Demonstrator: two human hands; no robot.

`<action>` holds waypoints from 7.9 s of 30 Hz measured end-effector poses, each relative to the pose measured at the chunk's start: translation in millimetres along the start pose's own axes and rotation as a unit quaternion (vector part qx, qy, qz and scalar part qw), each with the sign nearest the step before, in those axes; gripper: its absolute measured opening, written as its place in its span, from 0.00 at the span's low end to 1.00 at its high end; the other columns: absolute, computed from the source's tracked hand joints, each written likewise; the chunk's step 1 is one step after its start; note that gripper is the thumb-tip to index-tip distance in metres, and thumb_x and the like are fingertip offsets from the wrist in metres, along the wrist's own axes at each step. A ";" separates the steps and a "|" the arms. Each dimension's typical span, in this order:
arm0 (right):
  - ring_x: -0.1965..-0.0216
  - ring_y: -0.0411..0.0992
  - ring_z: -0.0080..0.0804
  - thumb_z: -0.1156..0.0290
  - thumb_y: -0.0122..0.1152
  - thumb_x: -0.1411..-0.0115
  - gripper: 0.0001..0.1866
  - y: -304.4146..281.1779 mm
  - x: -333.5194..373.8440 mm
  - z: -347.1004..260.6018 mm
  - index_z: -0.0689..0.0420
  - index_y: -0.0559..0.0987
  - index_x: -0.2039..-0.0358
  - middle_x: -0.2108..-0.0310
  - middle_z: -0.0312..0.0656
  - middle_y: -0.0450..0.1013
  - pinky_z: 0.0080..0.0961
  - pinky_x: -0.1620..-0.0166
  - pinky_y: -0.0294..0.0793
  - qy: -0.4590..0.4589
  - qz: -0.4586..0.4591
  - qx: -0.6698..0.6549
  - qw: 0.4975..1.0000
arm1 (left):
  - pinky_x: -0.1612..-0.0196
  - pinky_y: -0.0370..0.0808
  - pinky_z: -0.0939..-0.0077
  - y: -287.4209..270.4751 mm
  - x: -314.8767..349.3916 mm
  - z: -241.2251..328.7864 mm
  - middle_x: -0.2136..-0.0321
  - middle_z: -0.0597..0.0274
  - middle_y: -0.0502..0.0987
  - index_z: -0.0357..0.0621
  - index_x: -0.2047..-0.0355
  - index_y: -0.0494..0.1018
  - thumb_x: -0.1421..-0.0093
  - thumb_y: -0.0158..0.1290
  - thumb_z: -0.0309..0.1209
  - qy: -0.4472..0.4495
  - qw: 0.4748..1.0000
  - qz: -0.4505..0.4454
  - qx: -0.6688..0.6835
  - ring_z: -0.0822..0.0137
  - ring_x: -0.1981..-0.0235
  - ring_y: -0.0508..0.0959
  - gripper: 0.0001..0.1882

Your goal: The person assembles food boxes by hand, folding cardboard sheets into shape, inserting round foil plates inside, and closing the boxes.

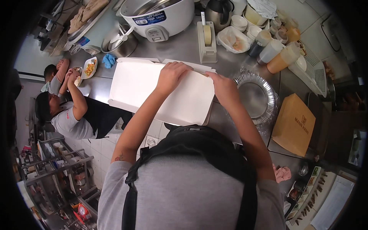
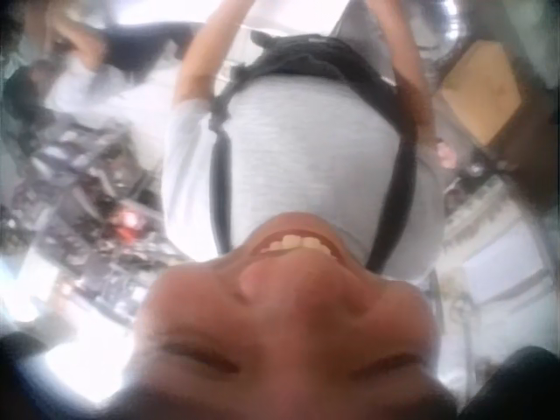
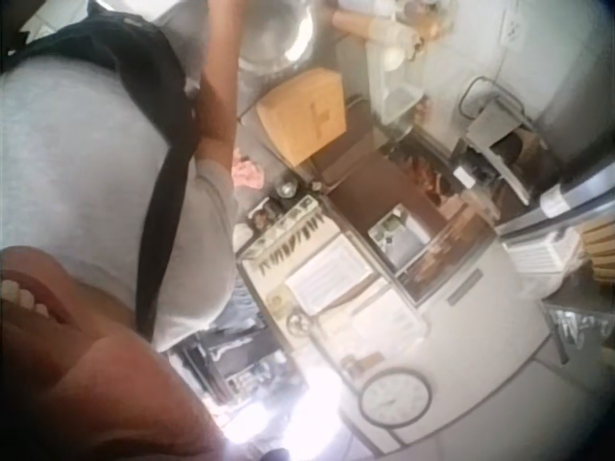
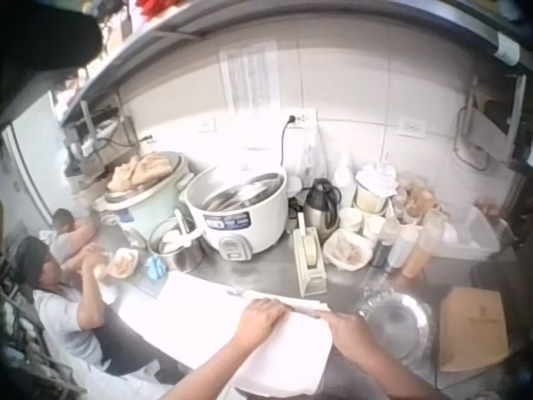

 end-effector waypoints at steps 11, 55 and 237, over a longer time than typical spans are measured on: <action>0.68 0.78 0.45 0.76 0.48 0.42 0.20 7.7 -11.2 -11.2 0.57 0.75 0.49 0.70 0.47 0.77 0.41 0.63 0.76 -0.024 -0.135 0.211 0.968 | 0.54 0.71 0.67 0.9 -6.1 14.7 0.71 0.69 0.77 0.51 0.67 0.76 0.47 0.54 0.29 0.080 0.994 -0.021 -0.075 0.65 0.65 0.76 0.07; 0.59 0.74 0.28 0.75 0.53 0.36 0.31 36.0 43.1 4.5 0.54 0.56 0.33 0.55 0.47 0.74 0.26 0.53 0.75 0.149 -0.064 -0.500 0.851 | 0.57 0.74 0.75 -142.0 213.4 -100.9 0.58 0.58 0.77 0.33 0.41 0.62 0.41 0.48 0.24 -0.492 0.774 0.289 0.274 0.71 0.60 0.77 0.26; 0.73 0.73 0.39 0.68 0.58 0.39 0.08 156.8 77.9 -119.4 0.60 0.77 0.69 0.73 0.44 0.75 0.31 0.68 0.71 -0.087 -0.312 -0.206 0.923 | 0.73 0.71 0.73 -61.8 285.5 67.1 0.77 0.62 0.78 0.45 0.72 0.81 0.50 0.65 0.32 -0.493 0.854 0.166 -0.002 0.64 0.75 0.76 0.07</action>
Point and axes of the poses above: each hand's wrist, its own x-axis away from the middle knuckle, its own y-axis out of the palm, z = x × y, the point moved 7 cm from there along -x, towards the middle knuckle
